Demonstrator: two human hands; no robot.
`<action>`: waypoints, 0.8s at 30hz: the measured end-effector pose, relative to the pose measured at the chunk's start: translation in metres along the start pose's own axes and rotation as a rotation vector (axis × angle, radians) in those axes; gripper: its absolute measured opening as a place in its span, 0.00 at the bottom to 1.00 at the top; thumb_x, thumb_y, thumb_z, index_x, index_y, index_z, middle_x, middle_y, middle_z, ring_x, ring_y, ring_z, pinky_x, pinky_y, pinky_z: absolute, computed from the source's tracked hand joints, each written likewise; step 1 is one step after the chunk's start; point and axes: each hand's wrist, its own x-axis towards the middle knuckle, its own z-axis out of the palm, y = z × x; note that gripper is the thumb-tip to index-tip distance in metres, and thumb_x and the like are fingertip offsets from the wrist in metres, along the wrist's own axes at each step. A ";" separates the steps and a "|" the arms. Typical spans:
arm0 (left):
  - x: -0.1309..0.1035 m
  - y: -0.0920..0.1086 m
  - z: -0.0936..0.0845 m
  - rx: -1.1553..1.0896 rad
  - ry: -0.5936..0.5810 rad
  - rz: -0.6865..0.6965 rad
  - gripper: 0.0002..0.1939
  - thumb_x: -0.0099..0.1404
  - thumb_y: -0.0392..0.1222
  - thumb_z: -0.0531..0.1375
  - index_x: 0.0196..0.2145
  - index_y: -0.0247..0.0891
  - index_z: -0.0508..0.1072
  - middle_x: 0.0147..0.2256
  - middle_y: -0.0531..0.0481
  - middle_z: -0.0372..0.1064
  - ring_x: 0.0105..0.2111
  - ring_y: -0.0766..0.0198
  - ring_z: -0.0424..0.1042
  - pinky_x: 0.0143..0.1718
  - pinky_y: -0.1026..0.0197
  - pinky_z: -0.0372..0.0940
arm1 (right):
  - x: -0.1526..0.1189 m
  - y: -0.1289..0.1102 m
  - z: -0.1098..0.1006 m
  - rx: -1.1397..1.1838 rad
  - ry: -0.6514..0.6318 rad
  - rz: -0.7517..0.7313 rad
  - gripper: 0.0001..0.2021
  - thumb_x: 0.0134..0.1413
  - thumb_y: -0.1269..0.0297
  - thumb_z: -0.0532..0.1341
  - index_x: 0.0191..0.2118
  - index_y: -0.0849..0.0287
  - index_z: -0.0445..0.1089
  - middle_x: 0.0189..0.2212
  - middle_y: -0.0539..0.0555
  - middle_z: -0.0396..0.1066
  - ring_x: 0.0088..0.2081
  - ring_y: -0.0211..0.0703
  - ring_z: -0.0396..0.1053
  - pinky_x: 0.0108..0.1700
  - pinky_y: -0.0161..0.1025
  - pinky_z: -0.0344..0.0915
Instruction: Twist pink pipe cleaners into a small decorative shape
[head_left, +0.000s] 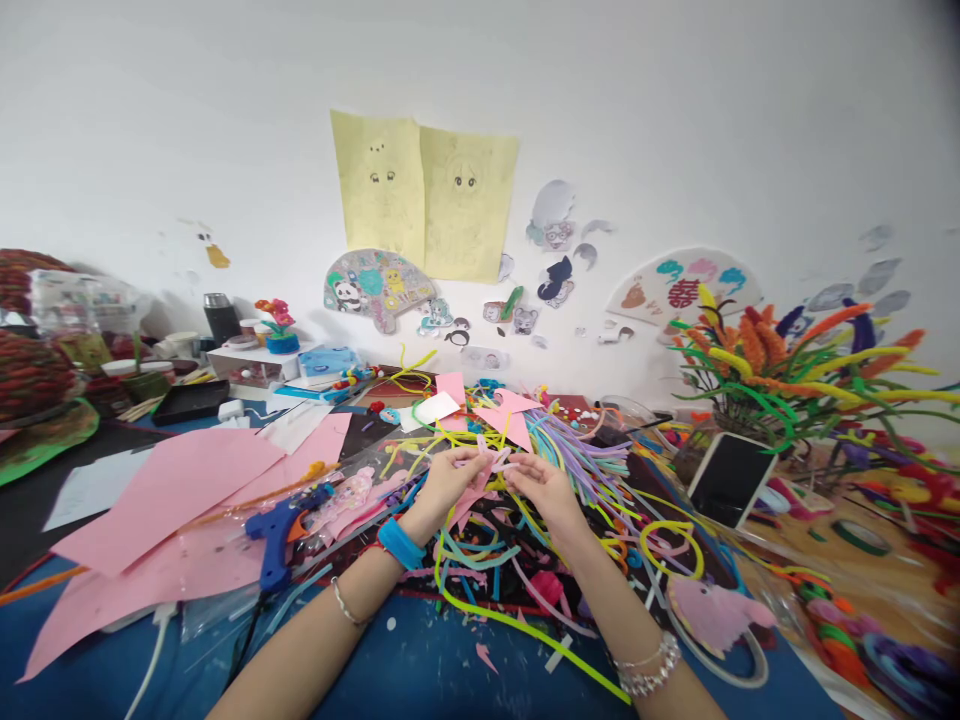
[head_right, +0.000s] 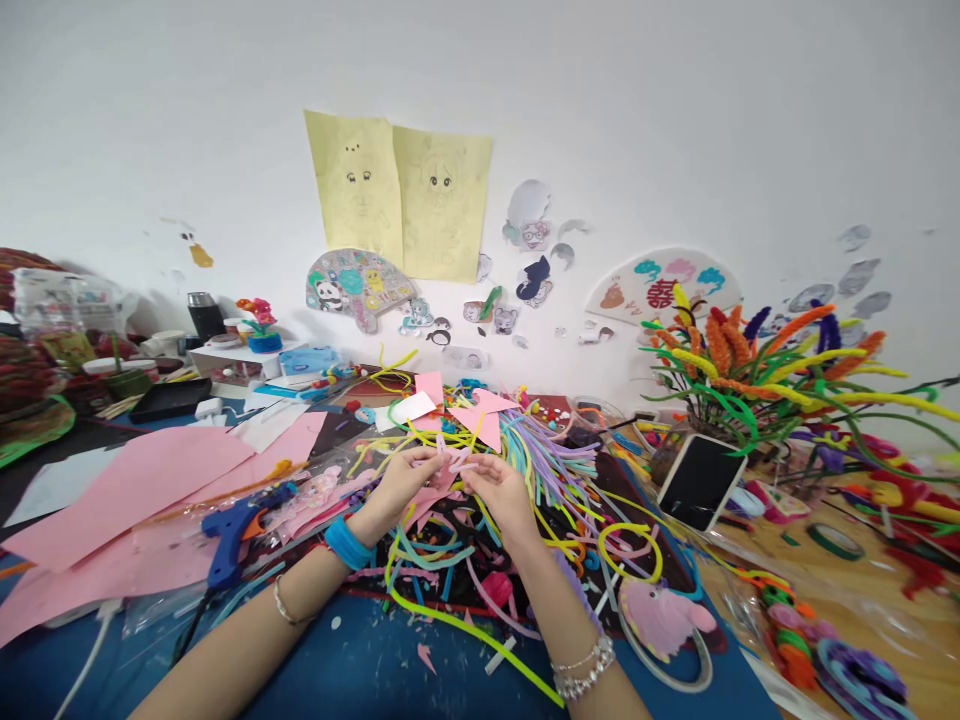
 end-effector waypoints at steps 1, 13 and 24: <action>-0.001 0.001 0.001 -0.008 0.001 0.003 0.16 0.52 0.52 0.63 0.26 0.32 0.75 0.21 0.52 0.66 0.20 0.69 0.62 0.23 0.66 0.58 | 0.000 0.001 0.001 -0.003 -0.006 -0.003 0.17 0.33 0.56 0.71 0.32 0.59 0.71 0.25 0.50 0.73 0.26 0.39 0.70 0.33 0.38 0.68; -0.005 0.003 0.007 -0.134 0.069 -0.013 0.15 0.52 0.50 0.64 0.29 0.33 0.74 0.25 0.50 0.70 0.23 0.68 0.67 0.27 0.65 0.63 | -0.012 -0.004 0.010 -0.162 -0.243 -0.149 0.08 0.46 0.62 0.65 0.35 0.56 0.71 0.34 0.53 0.76 0.39 0.46 0.74 0.42 0.41 0.68; -0.006 0.005 0.009 -0.183 0.109 0.039 0.16 0.53 0.52 0.63 0.26 0.34 0.70 0.22 0.55 0.63 0.20 0.72 0.59 0.22 0.68 0.55 | -0.017 0.003 0.010 -0.677 -0.219 -0.665 0.09 0.57 0.69 0.55 0.34 0.55 0.73 0.36 0.55 0.74 0.42 0.46 0.70 0.47 0.46 0.65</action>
